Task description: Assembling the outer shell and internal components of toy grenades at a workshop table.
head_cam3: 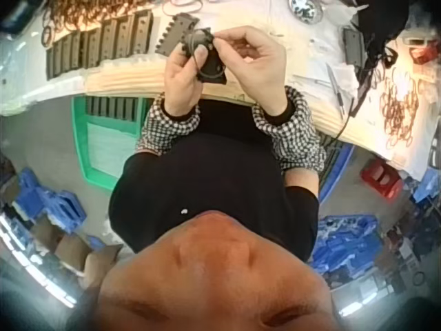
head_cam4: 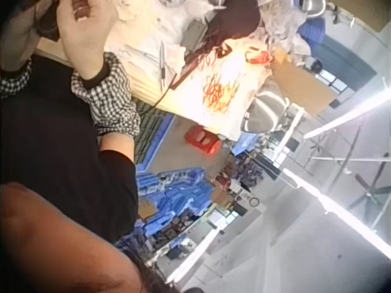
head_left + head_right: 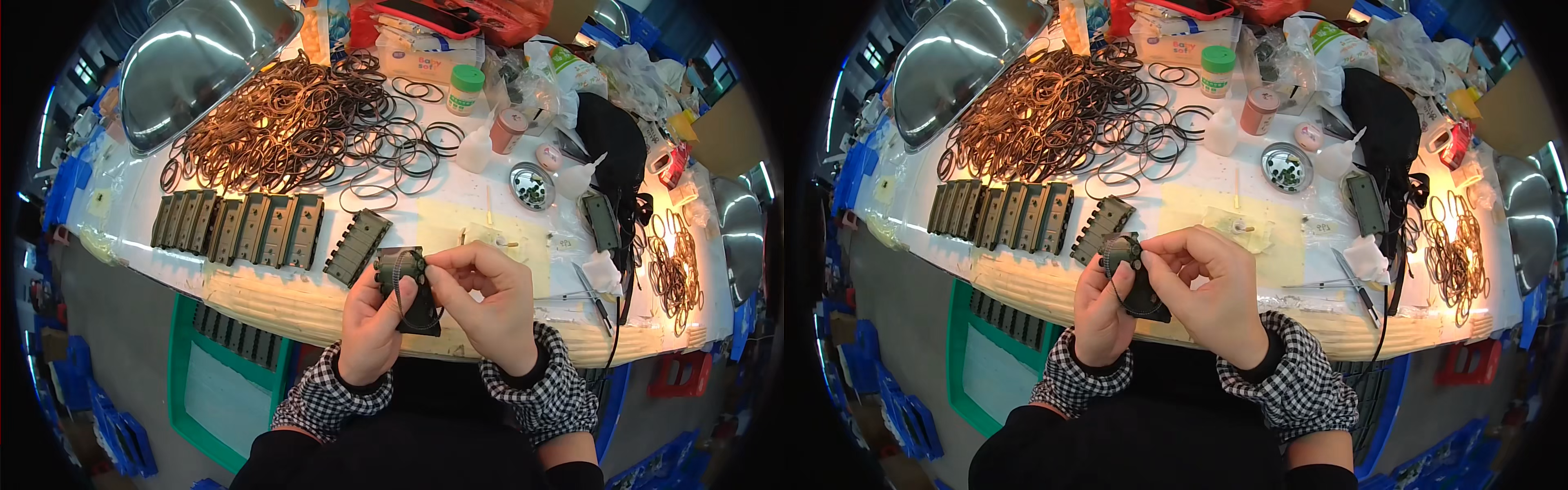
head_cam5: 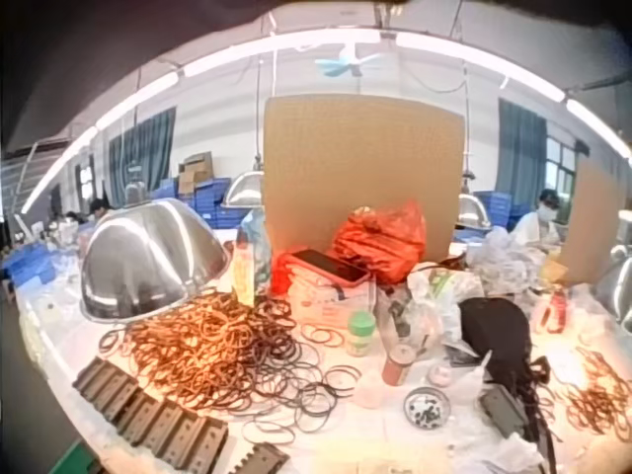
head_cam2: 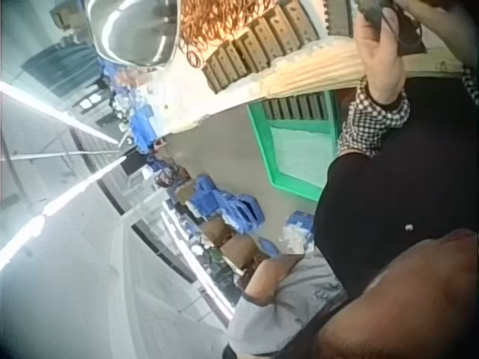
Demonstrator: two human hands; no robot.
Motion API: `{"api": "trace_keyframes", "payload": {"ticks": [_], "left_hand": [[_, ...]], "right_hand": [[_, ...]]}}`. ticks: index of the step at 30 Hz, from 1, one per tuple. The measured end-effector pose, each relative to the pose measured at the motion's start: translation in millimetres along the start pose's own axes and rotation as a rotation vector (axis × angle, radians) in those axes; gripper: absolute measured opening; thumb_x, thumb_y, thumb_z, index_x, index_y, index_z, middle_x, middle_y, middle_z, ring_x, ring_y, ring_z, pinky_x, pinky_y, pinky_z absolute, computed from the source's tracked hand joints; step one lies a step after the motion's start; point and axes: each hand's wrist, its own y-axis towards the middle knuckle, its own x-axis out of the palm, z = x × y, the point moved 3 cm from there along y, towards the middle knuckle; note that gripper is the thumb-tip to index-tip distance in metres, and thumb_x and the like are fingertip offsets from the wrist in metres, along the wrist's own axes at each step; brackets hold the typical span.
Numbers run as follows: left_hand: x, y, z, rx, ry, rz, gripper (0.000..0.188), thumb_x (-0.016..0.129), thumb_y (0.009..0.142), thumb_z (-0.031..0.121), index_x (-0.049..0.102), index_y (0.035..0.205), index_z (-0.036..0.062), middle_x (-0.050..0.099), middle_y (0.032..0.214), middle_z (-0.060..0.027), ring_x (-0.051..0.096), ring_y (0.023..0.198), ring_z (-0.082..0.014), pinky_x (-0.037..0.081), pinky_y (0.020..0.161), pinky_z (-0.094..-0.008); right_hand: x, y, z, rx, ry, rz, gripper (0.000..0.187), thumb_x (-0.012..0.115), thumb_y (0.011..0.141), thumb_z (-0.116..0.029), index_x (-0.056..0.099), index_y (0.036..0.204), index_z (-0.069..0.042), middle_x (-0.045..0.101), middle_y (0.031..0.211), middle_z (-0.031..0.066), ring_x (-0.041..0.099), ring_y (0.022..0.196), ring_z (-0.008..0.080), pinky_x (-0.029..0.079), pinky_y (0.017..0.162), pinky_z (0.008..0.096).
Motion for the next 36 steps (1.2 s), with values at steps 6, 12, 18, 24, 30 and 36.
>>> {"api": "trace_keyframes", "payload": {"ticks": [6, 12, 18, 24, 30, 36], "left_hand": [[-0.2, 0.2, 0.2, -0.034, -0.004, 0.031, 0.021, 0.055, 0.099, 0.014, 0.056, 0.115, 0.0011, 0.064, 0.107, -0.0056, 0.061, 0.096, -0.011, 0.05, 0.084, -0.0261], [2.8, -0.9, -6.1, -0.018, -0.005, 0.039, 0.022, 0.055, 0.099, 0.016, 0.055, 0.116, 0.002, 0.064, 0.108, -0.0053, 0.061, 0.096, -0.0113, 0.049, 0.085, -0.0264], [-0.8, -0.1, -8.9, -0.046, 0.015, 0.069, 0.022, 0.054, 0.099, 0.015, 0.055, 0.116, 0.0017, 0.064, 0.106, -0.0051, 0.061, 0.096, -0.0114, 0.049, 0.085, -0.0268], [-0.7, 7.7, 0.2, 0.088, 0.051, 0.068, 0.021, 0.053, 0.099, 0.012, 0.055, 0.117, 0.0001, 0.064, 0.106, -0.0051, 0.061, 0.094, -0.0097, 0.05, 0.082, -0.0242], [-6.3, 5.7, -1.6, 0.054, 0.006, 0.031, 0.022, 0.052, 0.1, 0.012, 0.053, 0.118, 0.0007, 0.065, 0.107, -0.0089, 0.064, 0.097, -0.0153, 0.053, 0.083, -0.0283], [-6.2, 8.4, 2.8, 0.102, 0.075, 0.011, 0.021, 0.053, 0.099, 0.01, 0.051, 0.116, -0.0006, 0.066, 0.105, -0.0136, 0.067, 0.096, -0.0211, 0.055, 0.084, -0.0327]], "right_hand": [[4.7, -1.6, 1.5, -0.17, -0.109, 0.059, 0.008, 0.068, 0.082, 0.001, 0.068, 0.09, 0.002, 0.064, 0.075, 0.0035, 0.059, 0.062, 0.005, 0.045, 0.053, 0.0194], [5.1, -5.5, 5.9, -0.068, 0.01, 0.081, 0.01, 0.068, 0.08, 0.002, 0.066, 0.09, 0.003, 0.06, 0.072, 0.0022, 0.056, 0.058, 0.0044, 0.044, 0.052, 0.019], [4.5, -7.8, -1.9, -0.238, -0.259, 0.09, 0.008, 0.069, 0.08, 0.002, 0.067, 0.088, 0.003, 0.059, 0.071, 0.0021, 0.055, 0.058, 0.0039, 0.042, 0.051, 0.0182], [5.9, -10.7, 11.0, -0.147, -0.111, 0.069, 0.009, 0.069, 0.081, 0.001, 0.069, 0.09, 0.002, 0.06, 0.074, 0.0034, 0.054, 0.056, 0.0053, 0.041, 0.049, 0.0196], [2.3, -6.6, 6.2, -0.214, -0.156, 0.086, 0.013, 0.065, 0.085, 0.0, 0.069, 0.098, 0.001, 0.061, 0.077, 0.005, 0.058, 0.059, 0.0082, 0.044, 0.052, 0.0197], [-7.2, -6.1, -0.4, -0.177, -0.104, 0.066, 0.011, 0.061, 0.09, -0.003, 0.067, 0.097, 0.002, 0.063, 0.078, 0.0057, 0.062, 0.065, 0.01, 0.048, 0.057, 0.0213]]}}
